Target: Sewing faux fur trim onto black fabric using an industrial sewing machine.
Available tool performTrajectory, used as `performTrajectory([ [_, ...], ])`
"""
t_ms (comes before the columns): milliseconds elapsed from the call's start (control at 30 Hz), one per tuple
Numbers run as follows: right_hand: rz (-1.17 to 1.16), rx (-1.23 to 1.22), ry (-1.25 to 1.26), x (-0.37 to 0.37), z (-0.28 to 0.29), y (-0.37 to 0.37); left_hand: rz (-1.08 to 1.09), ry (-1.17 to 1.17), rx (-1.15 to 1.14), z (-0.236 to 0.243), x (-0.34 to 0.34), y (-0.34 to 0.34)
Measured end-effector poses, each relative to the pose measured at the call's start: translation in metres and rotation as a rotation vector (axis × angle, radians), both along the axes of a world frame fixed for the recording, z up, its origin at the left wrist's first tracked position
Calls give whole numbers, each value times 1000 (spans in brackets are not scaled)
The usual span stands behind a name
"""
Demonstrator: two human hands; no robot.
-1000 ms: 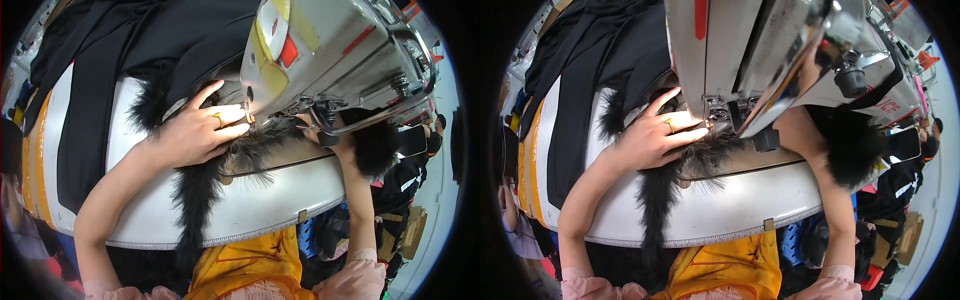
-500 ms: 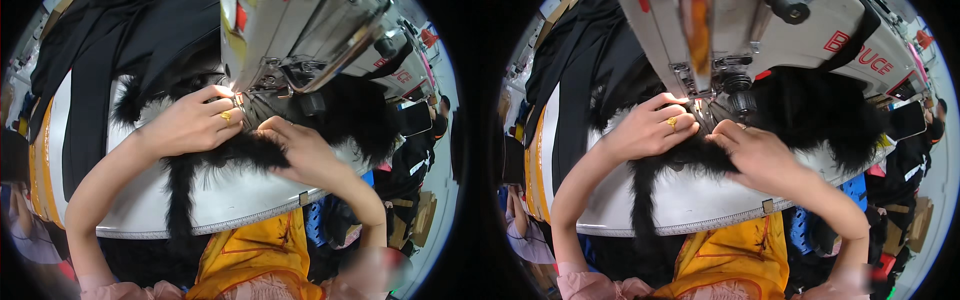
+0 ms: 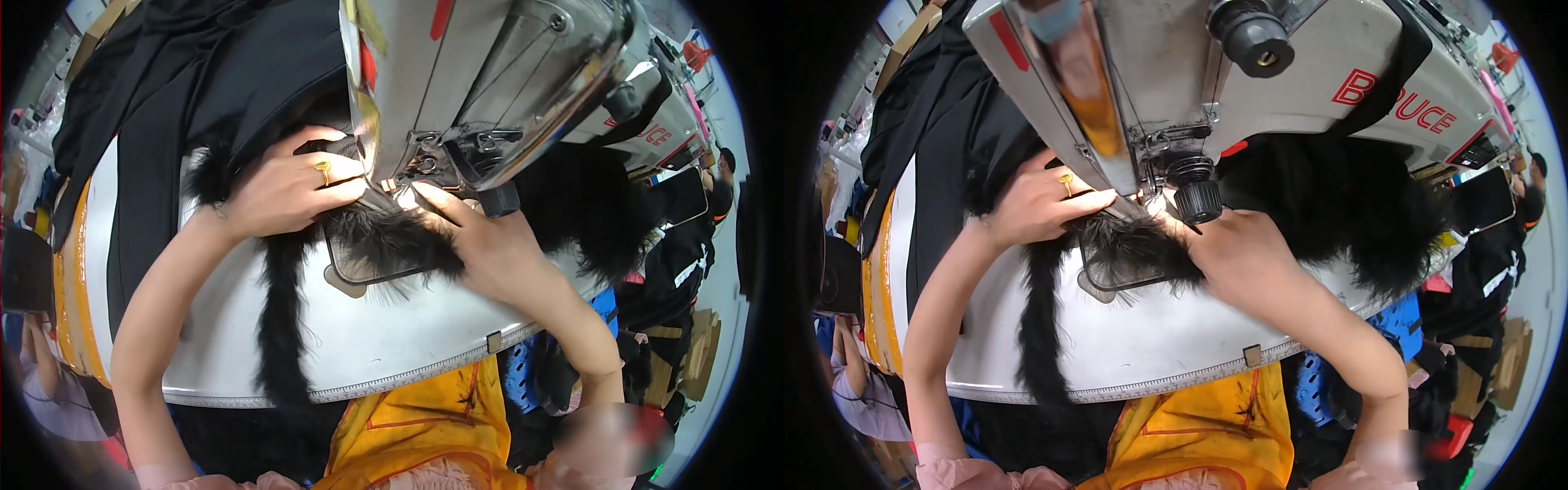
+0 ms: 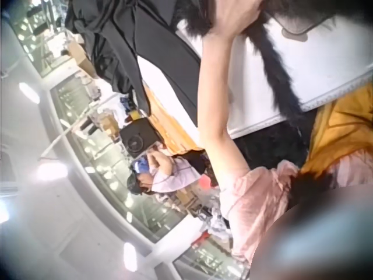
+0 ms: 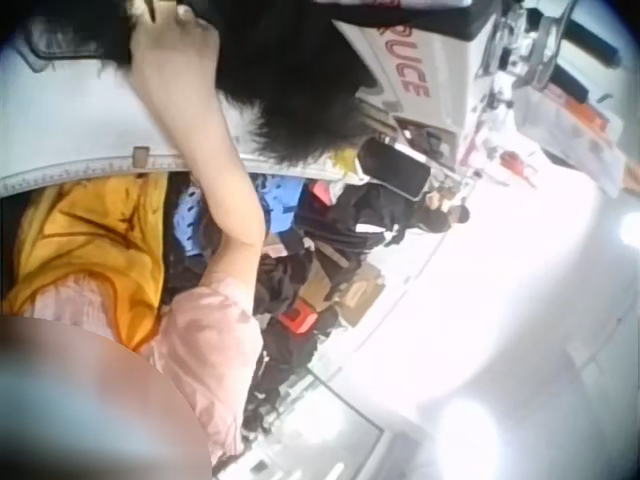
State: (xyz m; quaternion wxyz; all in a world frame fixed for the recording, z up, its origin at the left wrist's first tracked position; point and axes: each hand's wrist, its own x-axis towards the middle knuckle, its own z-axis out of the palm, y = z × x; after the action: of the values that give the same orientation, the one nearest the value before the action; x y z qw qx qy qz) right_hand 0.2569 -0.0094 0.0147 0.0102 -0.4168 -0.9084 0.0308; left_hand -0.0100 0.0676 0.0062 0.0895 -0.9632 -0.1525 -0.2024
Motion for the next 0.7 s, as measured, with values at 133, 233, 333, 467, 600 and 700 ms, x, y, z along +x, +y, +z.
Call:
performTrajectory([
  [133, 210, -170, 116, 12, 1, 5, -277, -15, 154, 0, -4, -14],
  [233, 178, -246, 170, 12, 2, -2, -310, 34, 187, -2, 1, -37],
  [333, 245, -132, 199, 6, 4, -10, -192, 48, -38, 5, 15, -46],
  [467, 230, 28, 166, 3, 6, -18, -196, 136, -54, 13, 30, -60],
  [600, 211, 3, 182, 0, 7, -25, -35, 87, -152, 12, 19, -58],
  [700, 155, 91, 74, -7, 7, -24, -41, 106, -67, 3, 12, -51],
])
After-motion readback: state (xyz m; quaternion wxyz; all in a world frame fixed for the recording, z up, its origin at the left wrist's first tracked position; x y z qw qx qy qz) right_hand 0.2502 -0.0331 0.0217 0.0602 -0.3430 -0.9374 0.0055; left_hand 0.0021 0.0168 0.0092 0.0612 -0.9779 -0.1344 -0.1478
